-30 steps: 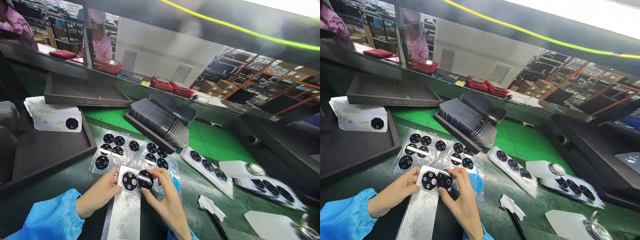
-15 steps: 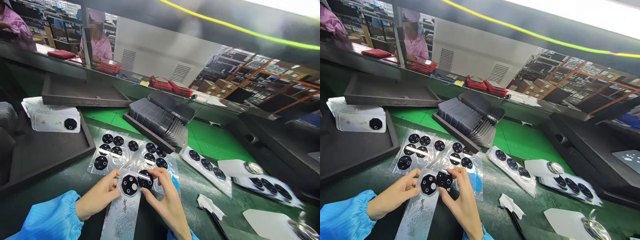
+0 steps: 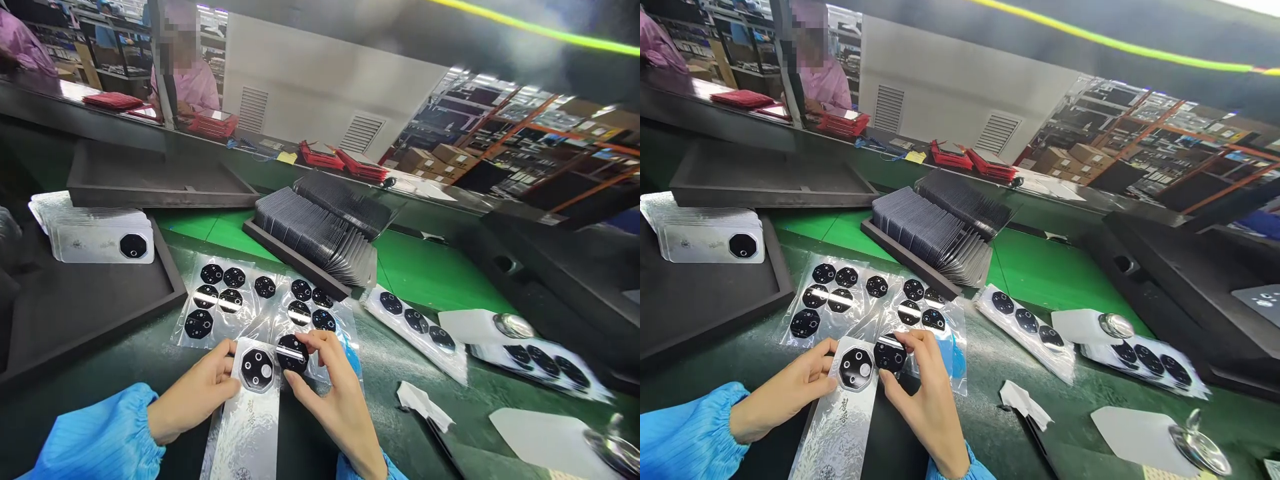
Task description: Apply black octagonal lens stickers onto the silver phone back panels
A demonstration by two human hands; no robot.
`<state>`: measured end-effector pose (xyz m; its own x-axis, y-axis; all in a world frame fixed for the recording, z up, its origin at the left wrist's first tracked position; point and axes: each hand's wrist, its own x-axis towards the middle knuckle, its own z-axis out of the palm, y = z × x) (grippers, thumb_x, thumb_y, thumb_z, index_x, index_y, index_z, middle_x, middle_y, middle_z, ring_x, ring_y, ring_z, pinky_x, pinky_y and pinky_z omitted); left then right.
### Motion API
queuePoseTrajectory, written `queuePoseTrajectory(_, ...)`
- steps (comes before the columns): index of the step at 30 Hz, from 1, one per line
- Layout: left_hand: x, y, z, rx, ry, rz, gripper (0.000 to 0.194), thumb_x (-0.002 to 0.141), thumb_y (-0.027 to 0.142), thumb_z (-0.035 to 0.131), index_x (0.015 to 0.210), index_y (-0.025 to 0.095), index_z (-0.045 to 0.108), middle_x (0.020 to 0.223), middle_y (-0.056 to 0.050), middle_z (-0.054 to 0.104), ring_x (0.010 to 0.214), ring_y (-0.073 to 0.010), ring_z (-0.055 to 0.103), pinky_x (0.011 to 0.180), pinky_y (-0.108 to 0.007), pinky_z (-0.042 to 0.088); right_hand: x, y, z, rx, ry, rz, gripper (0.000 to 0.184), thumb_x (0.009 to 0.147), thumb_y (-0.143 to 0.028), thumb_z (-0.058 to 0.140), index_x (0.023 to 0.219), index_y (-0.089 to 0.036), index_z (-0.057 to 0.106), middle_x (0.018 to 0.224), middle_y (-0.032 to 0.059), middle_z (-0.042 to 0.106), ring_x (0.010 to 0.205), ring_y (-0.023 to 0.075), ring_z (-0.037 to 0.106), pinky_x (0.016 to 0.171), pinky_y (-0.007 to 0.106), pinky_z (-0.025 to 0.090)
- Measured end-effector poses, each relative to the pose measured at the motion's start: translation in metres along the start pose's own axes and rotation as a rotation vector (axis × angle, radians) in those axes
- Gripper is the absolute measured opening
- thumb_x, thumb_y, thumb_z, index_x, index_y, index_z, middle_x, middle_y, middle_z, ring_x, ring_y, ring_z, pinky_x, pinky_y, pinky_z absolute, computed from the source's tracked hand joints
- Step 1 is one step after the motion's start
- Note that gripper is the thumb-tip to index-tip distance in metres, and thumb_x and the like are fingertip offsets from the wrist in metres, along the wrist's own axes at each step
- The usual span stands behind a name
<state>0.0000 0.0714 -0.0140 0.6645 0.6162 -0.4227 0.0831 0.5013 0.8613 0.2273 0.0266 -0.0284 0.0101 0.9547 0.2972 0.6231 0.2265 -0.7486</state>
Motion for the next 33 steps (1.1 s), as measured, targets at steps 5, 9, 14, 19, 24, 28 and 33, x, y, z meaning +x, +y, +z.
queuePoseTrajectory(5, 0.0043, -0.0053, -0.0027, -0.026, -0.003, 0.017, 0.03, 0.087, 0.016, 0.056, 0.116, 0.018, 0.048, 0.111, -0.007, 0.068, 0.103, -0.024, 0.065, 0.09, -0.039, 0.046, -0.0001, 0.0, -0.0009, -0.006, 0.004, 0.01, 0.036, 0.085, -0.019, 0.063, 0.118, -0.027, 0.054, 0.108, 0.0039, 0.054, 0.093, 0.0208, 0.053, 0.077, 0.032, 0.047)
queuePoseTrajectory(9, 0.0051, -0.0067, -0.0037, -0.026, 0.0, 0.008, 0.031, 0.087, 0.016, 0.056, 0.117, 0.019, 0.049, 0.113, -0.008, 0.069, 0.103, -0.0248, 0.066, 0.089, -0.039, 0.047, 0.0003, 0.0008, -0.0005, -0.005, 0.0, 0.018, 0.036, 0.084, -0.019, 0.063, 0.118, -0.026, 0.054, 0.108, 0.0041, 0.054, 0.092, 0.0209, 0.053, 0.078, 0.032, 0.047)
queuePoseTrajectory(14, 0.0023, -0.0055, -0.0025, -0.029, -0.012, 0.011, 0.029, 0.089, 0.015, 0.054, 0.117, 0.02, 0.048, 0.104, -0.005, 0.07, 0.094, -0.0205, 0.066, 0.088, -0.038, 0.047, -0.0006, 0.0005, -0.0006, -0.002, -0.004, 0.022, 0.036, 0.085, -0.018, 0.063, 0.119, -0.026, 0.054, 0.109, 0.004, 0.053, 0.092, 0.0204, 0.053, 0.078, 0.033, 0.047)
queuePoseTrajectory(19, 0.0021, -0.0047, -0.0025, -0.042, -0.019, -0.008, 0.026, 0.093, 0.019, 0.053, 0.118, 0.022, 0.047, 0.097, -0.002, 0.069, 0.083, -0.0175, 0.065, 0.083, -0.037, 0.048, -0.0015, -0.0005, -0.0011, -0.01, -0.003, 0.028, 0.036, 0.085, -0.021, 0.064, 0.119, -0.027, 0.054, 0.109, 0.0041, 0.053, 0.094, 0.0209, 0.053, 0.08, 0.033, 0.047)
queuePoseTrajectory(24, 0.0033, -0.0057, -0.0038, -0.053, -0.034, 0.014, 0.022, 0.095, 0.021, 0.053, 0.116, 0.022, 0.047, 0.094, -0.001, 0.068, 0.08, -0.0162, 0.064, 0.083, -0.036, 0.047, -0.0001, -0.0007, -0.001, -0.013, 0.003, 0.023, 0.036, 0.085, -0.02, 0.064, 0.119, -0.027, 0.054, 0.109, 0.0047, 0.054, 0.093, 0.0212, 0.053, 0.079, 0.034, 0.048)
queuePoseTrajectory(28, 0.0022, -0.0063, -0.0039, -0.023, -0.025, 0.015, 0.02, 0.096, 0.022, 0.052, 0.116, 0.022, 0.047, 0.094, -0.001, 0.067, 0.089, -0.0187, 0.065, 0.085, -0.036, 0.046, 0.0001, -0.0019, -0.0013, -0.008, 0.007, 0.017, 0.036, 0.085, -0.02, 0.063, 0.119, -0.026, 0.054, 0.108, 0.0044, 0.054, 0.092, 0.0204, 0.053, 0.078, 0.033, 0.048)
queuePoseTrajectory(33, 0.0016, -0.0054, -0.0036, -0.004, -0.012, 0.012, 0.022, 0.096, 0.025, 0.053, 0.117, 0.023, 0.048, 0.098, -0.002, 0.067, 0.087, -0.0186, 0.064, 0.082, -0.035, 0.046, -0.0004, -0.0028, -0.0017, -0.012, 0.009, 0.021, 0.035, 0.084, -0.02, 0.063, 0.118, -0.026, 0.055, 0.108, 0.0046, 0.055, 0.093, 0.0206, 0.054, 0.078, 0.033, 0.049)
